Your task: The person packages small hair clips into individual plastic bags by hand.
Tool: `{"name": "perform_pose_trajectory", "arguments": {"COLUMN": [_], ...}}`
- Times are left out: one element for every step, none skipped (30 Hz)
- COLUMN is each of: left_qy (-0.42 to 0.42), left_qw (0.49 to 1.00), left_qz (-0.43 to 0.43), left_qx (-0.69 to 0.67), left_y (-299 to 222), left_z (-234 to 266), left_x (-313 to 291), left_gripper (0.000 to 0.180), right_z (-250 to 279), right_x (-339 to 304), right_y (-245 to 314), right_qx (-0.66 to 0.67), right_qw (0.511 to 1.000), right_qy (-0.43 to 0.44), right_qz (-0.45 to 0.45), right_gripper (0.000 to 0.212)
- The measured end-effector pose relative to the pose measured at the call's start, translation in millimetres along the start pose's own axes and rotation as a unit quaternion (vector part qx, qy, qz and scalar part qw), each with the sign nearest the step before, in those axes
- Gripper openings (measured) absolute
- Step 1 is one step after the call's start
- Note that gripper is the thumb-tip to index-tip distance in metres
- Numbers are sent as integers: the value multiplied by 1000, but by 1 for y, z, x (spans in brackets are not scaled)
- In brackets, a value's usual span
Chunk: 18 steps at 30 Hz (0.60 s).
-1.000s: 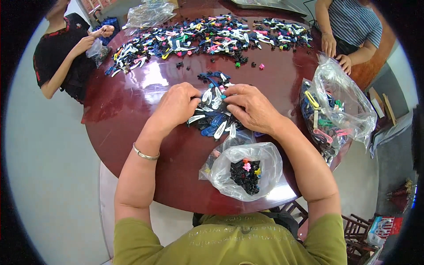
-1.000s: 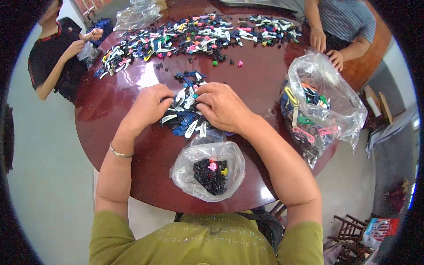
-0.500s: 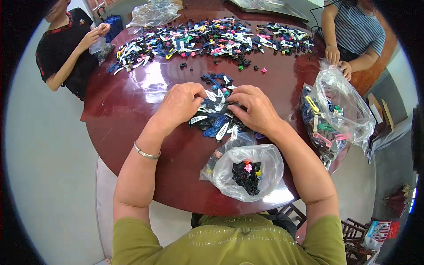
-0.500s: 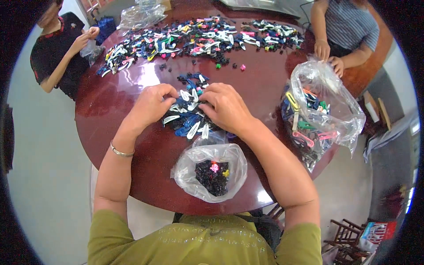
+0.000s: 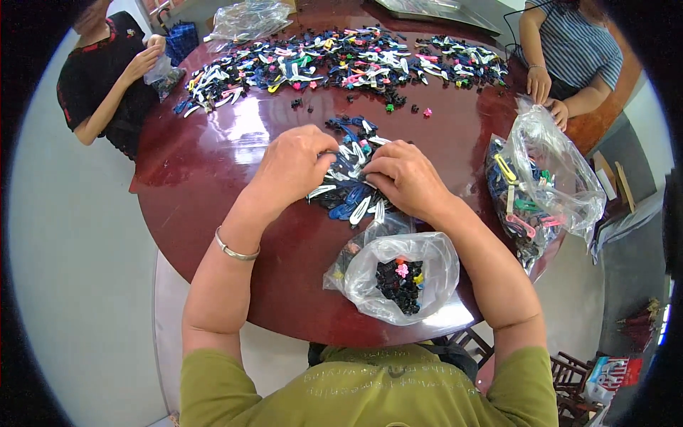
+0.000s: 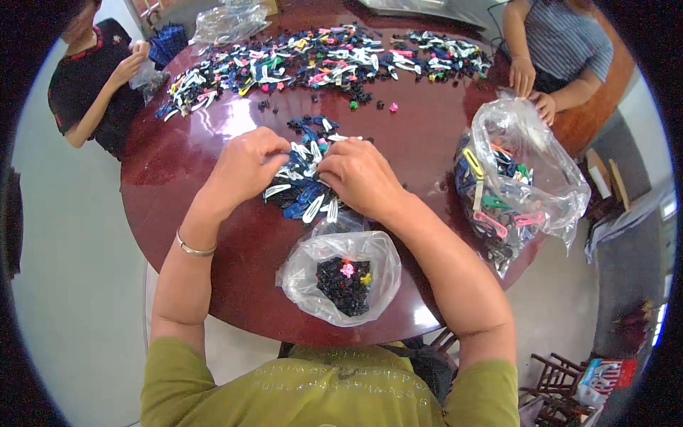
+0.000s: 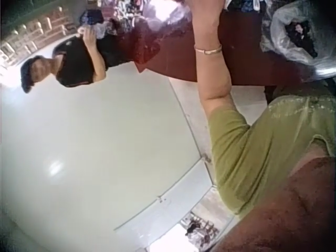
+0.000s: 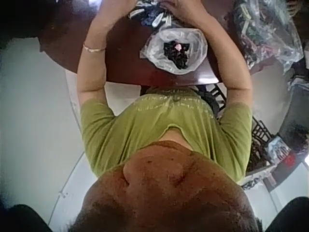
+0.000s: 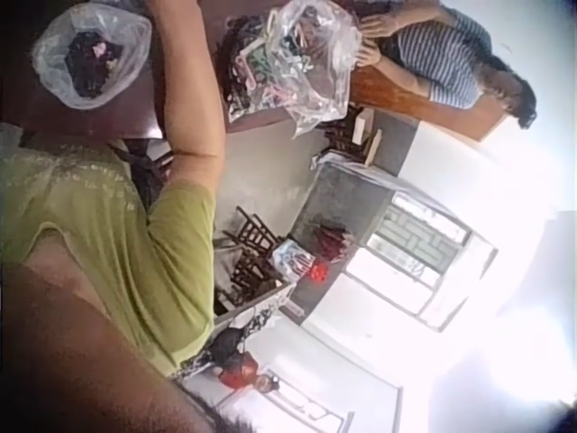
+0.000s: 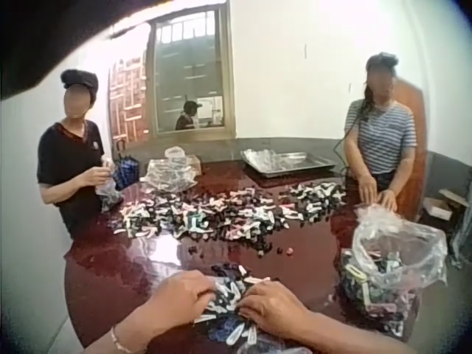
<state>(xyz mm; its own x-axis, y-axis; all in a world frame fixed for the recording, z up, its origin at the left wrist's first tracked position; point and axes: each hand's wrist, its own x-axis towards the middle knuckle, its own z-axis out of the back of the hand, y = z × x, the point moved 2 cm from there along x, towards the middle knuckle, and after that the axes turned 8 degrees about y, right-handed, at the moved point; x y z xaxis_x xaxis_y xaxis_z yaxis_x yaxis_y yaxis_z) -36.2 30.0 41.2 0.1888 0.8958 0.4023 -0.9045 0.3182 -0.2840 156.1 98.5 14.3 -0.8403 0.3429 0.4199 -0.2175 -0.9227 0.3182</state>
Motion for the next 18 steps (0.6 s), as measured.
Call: {"name": "perform_pose_trajectory", "arguments": {"left_qy": [38, 76, 76, 66, 55, 55, 67, 78, 79, 65, 52, 53, 54, 54, 55, 57, 58, 59], "left_qw": [999, 997, 997, 997, 997, 997, 996, 994, 994, 995, 996, 996, 996, 995, 995, 995, 994, 994], "left_qz": [-11, -23, -21, -36, -51, -50, -61, -71, -72, -66, -61, -61, -66, -70, -71, -69, -67, -68], "left_qx": [-8, -16, -15, 1, 17, 17, 27, 36, 35, 30, 25, 26, 32, 37, 38, 52, 66, 66], "left_y": [0, 0, 0, -1, -1, 1, 4, 5, 4, 1, 0, -2, -3, -5, -6, -7, -8, -9], "left_z": [-3, -6, -8, -11, -13, -15, -18, -19, -20, -19, -20, -21, -22, -23, -24, -24, -24, -24], "left_x": [-1, -1, -2, -3, -4, -4, -3, -3, -3, -2, -1, -1, -1, -1, -1, 0, 0, -1], "left_gripper": [14, 14, 14, 14, 14, 14, 14, 14, 14, 9, 6, 6, 6, 7, 7, 8, 8, 8], "right_z": [-1, 0, 2, 3, 2, 2, 3, 3, 2, 2, 1, 0, -1, 0, 0, 1, 2, 4], "right_x": [0, -1, 1, 2, 3, 2, 3, 3, 3, 2, 1, 1, 1, 1, 1, 1, 1, 0], "right_y": [-1, -1, 1, 2, 2, 2, 3, 4, 3, 3, 1, -1, -2, -2, -2, -3, -3, -5], "right_qx": [4, 3, 10, 17, 18, 23, 28, 29, 23, 18, 17, 12, 7, 7, 21, 34, 34, 37], "right_qw": [1000, 1000, 1000, 999, 999, 999, 999, 999, 999, 999, 999, 999, 1000, 999, 999, 999, 999, 998], "right_qy": [-3, -3, -11, -19, -18, -27, -37, -36, -37, -37, -37, -32, -27, -28, -22, -17, -18, -19], "right_qz": [-2, -4, -12, -21, -20, -23, -25, -25, -22, -20, -22, -18, -13, -14, -20, -27, -27, -37], "right_gripper": [13, 13, 12, 12, 12, 12, 12, 12, 13, 13, 13, 13, 13, 13, 13, 12, 12, 12]}}
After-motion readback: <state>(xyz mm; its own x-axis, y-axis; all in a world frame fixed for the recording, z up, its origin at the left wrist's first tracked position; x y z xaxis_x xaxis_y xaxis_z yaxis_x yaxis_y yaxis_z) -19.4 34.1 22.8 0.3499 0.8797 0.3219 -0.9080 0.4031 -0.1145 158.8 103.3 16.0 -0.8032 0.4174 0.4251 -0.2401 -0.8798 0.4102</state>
